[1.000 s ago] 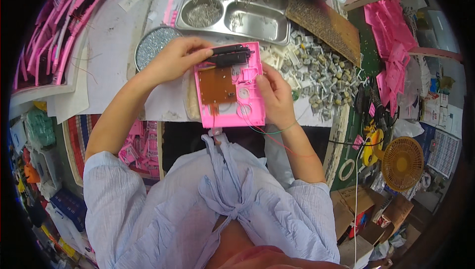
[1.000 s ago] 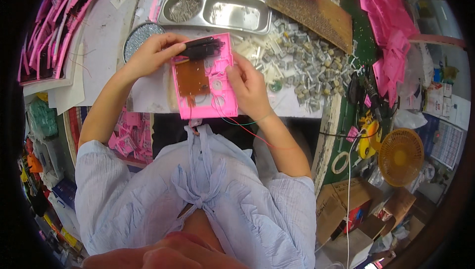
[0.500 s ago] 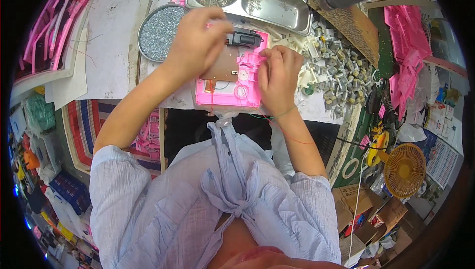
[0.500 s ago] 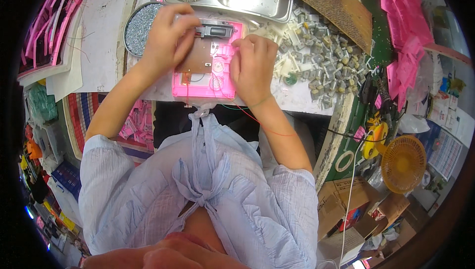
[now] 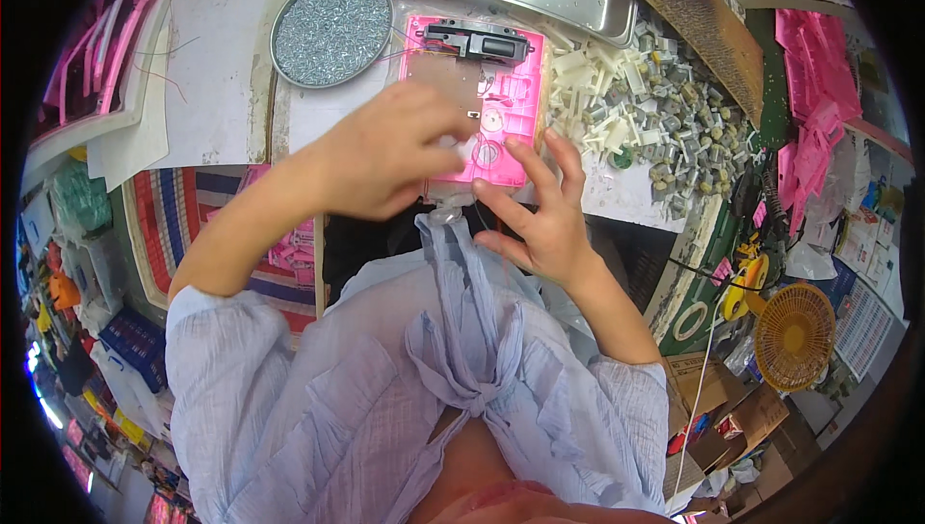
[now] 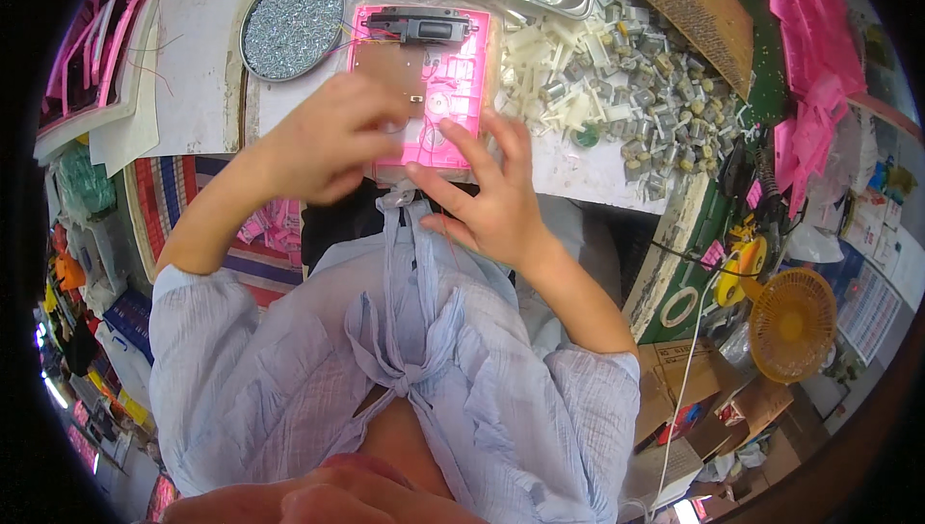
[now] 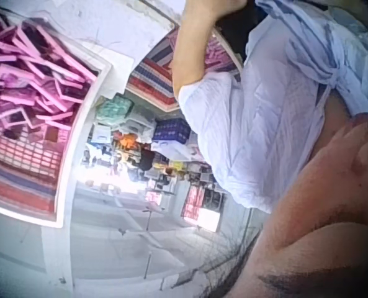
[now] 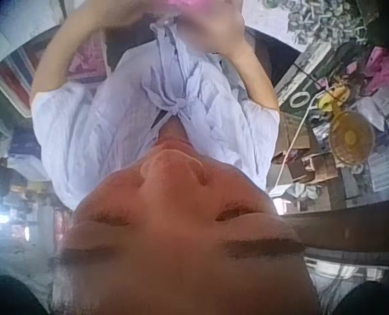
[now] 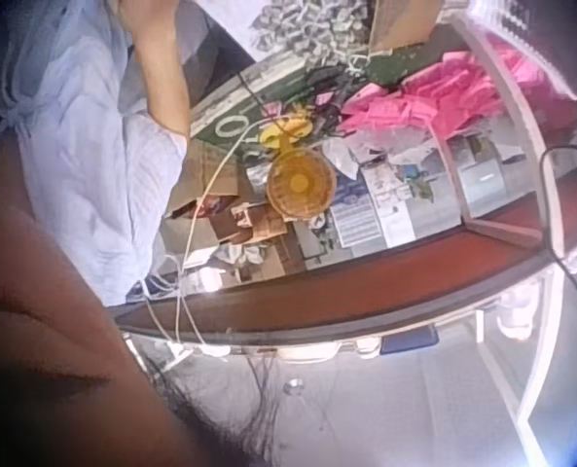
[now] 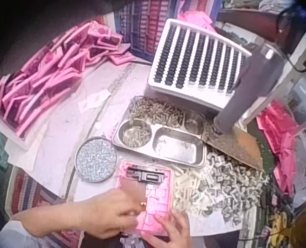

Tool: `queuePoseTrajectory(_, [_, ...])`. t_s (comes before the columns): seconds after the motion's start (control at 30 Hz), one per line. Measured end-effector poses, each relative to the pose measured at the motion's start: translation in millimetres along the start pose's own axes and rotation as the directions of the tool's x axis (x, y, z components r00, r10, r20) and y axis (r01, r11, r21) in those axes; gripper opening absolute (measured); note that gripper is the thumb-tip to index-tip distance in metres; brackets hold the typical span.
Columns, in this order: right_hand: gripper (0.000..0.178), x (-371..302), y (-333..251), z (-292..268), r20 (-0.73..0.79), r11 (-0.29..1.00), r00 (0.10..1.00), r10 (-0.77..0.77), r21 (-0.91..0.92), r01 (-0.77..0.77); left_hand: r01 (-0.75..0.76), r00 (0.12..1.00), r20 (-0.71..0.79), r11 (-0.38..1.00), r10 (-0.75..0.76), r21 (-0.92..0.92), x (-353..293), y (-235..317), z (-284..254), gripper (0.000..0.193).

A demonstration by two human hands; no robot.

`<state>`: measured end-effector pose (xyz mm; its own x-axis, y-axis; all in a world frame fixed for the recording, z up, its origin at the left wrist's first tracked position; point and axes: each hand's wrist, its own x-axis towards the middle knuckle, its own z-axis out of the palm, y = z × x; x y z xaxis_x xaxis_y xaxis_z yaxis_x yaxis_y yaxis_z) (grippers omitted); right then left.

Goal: The recorder is assembling electronic toy components by soldering wires and screwing together plastic housings.

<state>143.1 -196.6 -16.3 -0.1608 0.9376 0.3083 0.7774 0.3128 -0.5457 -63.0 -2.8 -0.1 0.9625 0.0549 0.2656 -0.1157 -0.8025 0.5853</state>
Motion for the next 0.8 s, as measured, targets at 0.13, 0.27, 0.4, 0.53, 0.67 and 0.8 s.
queuePoseTrajectory(0.13, [0.035,20.2,15.8,-8.8,-0.081,0.95,0.995,-0.051,0.303,0.073,0.024,0.999,-0.051,0.989,-0.017,0.147,-23.0,13.7,21.3,0.027])
queuePoseTrajectory(0.27, [0.022,34.8,14.6,-8.4,0.189,0.159,0.845,0.5,0.939,-0.304,0.11,0.986,-0.12,0.992,-0.118,-0.069,-20.1,8.4,24.8,0.022])
queuePoseTrajectory(0.4, [0.025,33.4,31.0,-11.2,0.174,0.413,0.924,0.339,0.856,-0.313,0.356,0.895,-0.117,0.846,-0.431,-0.397,-4.5,21.2,16.7,0.014])
queuePoseTrajectory(0.53, [0.039,38.6,15.3,-19.9,0.053,0.804,0.981,0.185,0.566,-0.183,0.349,0.877,-0.159,0.828,-0.453,-0.438,8.1,25.4,20.6,0.014])
queuePoseTrajectory(0.67, [0.038,31.5,17.7,-8.3,-0.136,0.93,0.989,0.058,0.369,-0.003,0.296,0.9,-0.197,0.879,-0.388,-0.375,12.6,24.0,26.9,0.014])
queuePoseTrajectory(0.8, [0.031,27.0,23.7,-4.7,-0.168,0.986,0.986,-0.013,0.161,0.04,0.257,0.919,-0.213,0.915,-0.331,-0.311,11.4,20.8,35.2,0.017])
